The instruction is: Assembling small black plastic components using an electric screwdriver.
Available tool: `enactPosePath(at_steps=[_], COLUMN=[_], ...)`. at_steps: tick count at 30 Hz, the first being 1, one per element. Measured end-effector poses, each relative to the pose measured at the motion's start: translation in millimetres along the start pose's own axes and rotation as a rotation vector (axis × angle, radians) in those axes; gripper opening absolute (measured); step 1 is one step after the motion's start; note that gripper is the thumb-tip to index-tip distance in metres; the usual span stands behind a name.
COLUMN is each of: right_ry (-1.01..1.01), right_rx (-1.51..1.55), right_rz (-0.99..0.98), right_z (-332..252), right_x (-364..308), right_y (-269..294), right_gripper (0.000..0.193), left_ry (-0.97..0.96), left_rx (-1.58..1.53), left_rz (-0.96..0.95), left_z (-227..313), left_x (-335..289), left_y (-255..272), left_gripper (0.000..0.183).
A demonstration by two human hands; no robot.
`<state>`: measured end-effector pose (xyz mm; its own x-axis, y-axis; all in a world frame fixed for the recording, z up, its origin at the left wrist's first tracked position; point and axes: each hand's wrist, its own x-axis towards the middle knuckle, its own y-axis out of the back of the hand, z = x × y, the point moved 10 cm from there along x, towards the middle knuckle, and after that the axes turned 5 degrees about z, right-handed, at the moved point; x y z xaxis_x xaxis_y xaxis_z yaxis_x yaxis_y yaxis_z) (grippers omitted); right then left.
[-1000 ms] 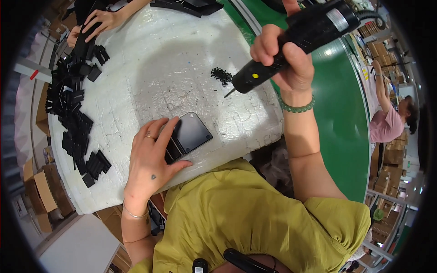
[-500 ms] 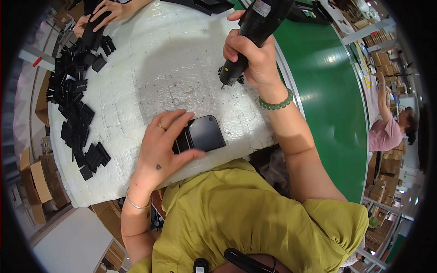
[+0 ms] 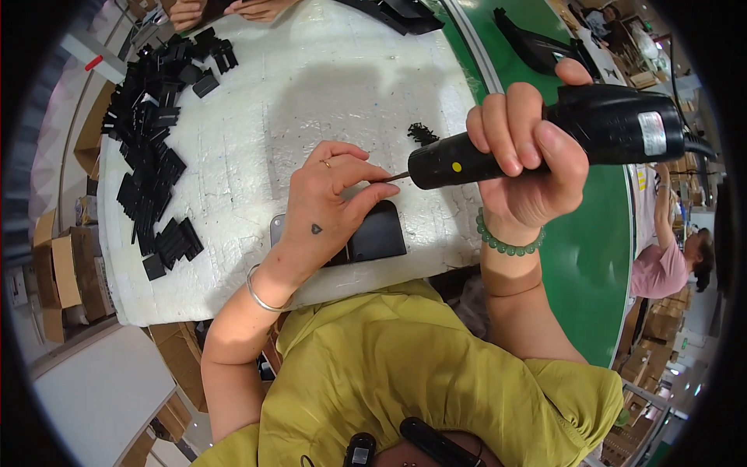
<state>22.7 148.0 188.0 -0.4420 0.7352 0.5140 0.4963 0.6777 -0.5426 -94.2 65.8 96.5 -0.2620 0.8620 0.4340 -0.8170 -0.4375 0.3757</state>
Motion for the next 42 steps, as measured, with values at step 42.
enactPosePath(at_steps=[42], right_ry=[-0.009], right_rx=[-0.079], right_rz=[-0.173], right_z=[14.4], right_x=[-10.3], right_y=[-38.1], right_gripper=[0.043], left_ry=[0.367], left_rx=[0.156], left_rz=[0.129], left_z=[-27.6], left_x=[-75.8], left_y=[139.1], left_gripper=[0.038])
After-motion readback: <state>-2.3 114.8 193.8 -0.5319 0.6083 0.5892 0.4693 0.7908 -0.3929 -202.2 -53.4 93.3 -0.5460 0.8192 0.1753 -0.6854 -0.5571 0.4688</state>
